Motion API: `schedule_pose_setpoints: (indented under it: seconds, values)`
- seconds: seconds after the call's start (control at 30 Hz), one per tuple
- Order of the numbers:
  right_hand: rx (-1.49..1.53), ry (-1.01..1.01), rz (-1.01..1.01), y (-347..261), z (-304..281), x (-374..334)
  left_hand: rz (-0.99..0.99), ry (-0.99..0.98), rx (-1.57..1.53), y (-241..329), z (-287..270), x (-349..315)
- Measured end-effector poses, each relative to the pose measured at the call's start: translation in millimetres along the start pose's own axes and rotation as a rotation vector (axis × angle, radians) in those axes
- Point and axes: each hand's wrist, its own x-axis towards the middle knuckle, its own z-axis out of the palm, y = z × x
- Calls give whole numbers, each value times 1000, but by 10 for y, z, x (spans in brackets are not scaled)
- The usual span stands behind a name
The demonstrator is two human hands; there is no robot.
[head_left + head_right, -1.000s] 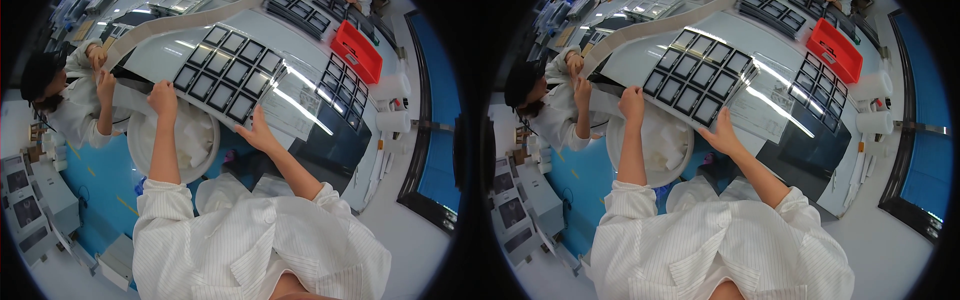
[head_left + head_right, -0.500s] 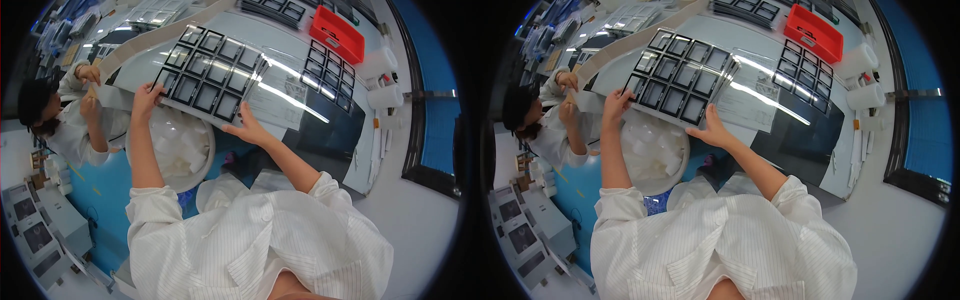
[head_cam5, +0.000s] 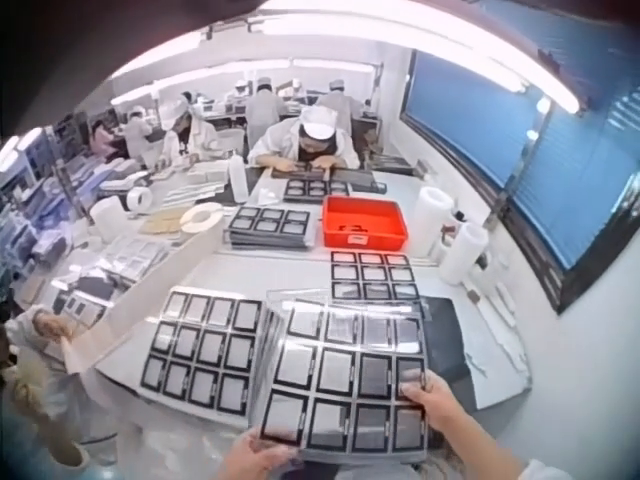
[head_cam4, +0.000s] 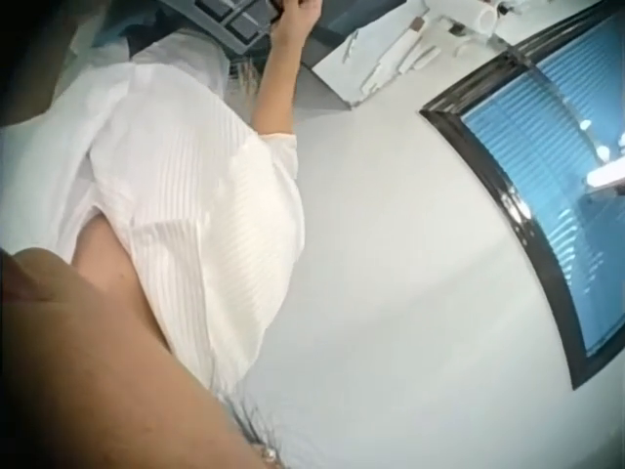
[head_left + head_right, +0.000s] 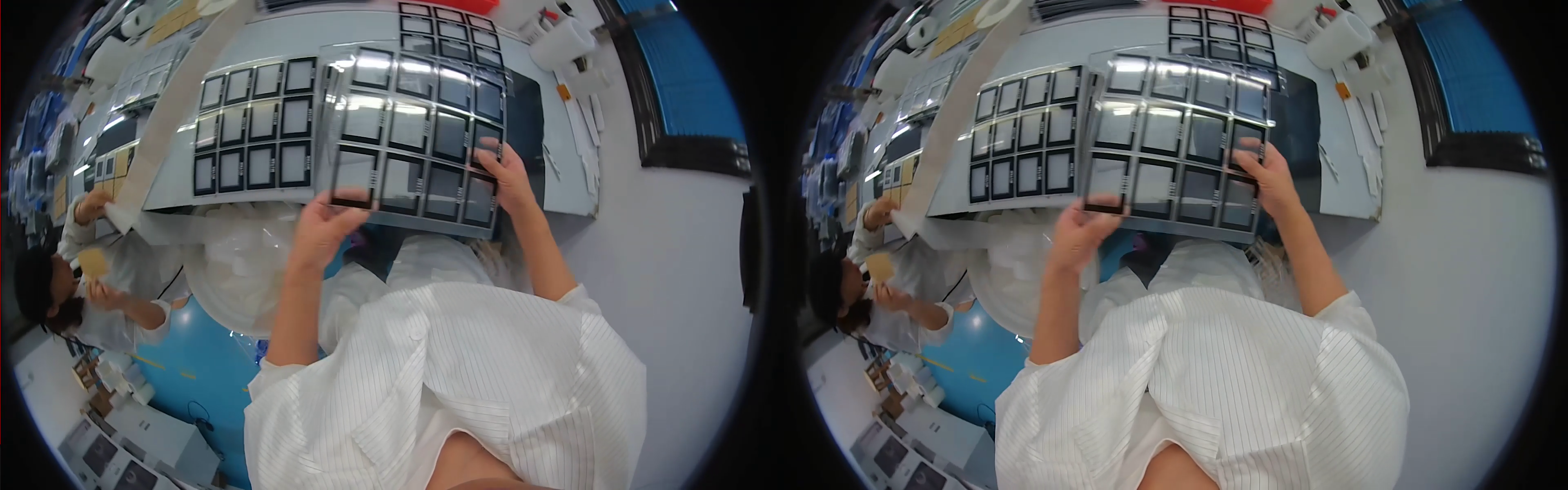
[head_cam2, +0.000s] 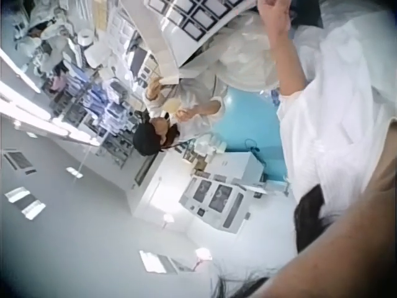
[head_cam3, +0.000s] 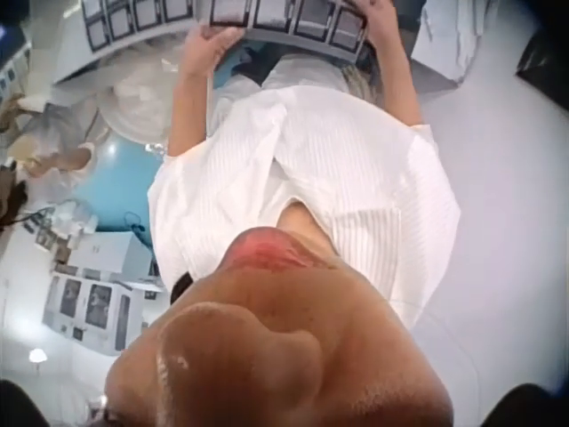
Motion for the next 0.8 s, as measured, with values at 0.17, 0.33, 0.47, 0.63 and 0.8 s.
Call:
schedule_pose_setpoints:
  seconds: [0.17,0.33,0.47,0.63,0.8]
  values:
    - [-1308,508,-205,338,-1062,-343,-316,63,-2,-793,472,280]
    - [-1266,-306,-226,-141,167,-578,-222,-77,161,-979,674,295]
    - [-1324,-514,-167,-357,309,-564,258,-332,263,-918,762,522]
    - [-1236,-576,-127,-677,349,-494,290,-264,22,-829,1072,677]
    - [-1357,-535,-267,-517,380,-482,258,-61,181,-652,1192,438]
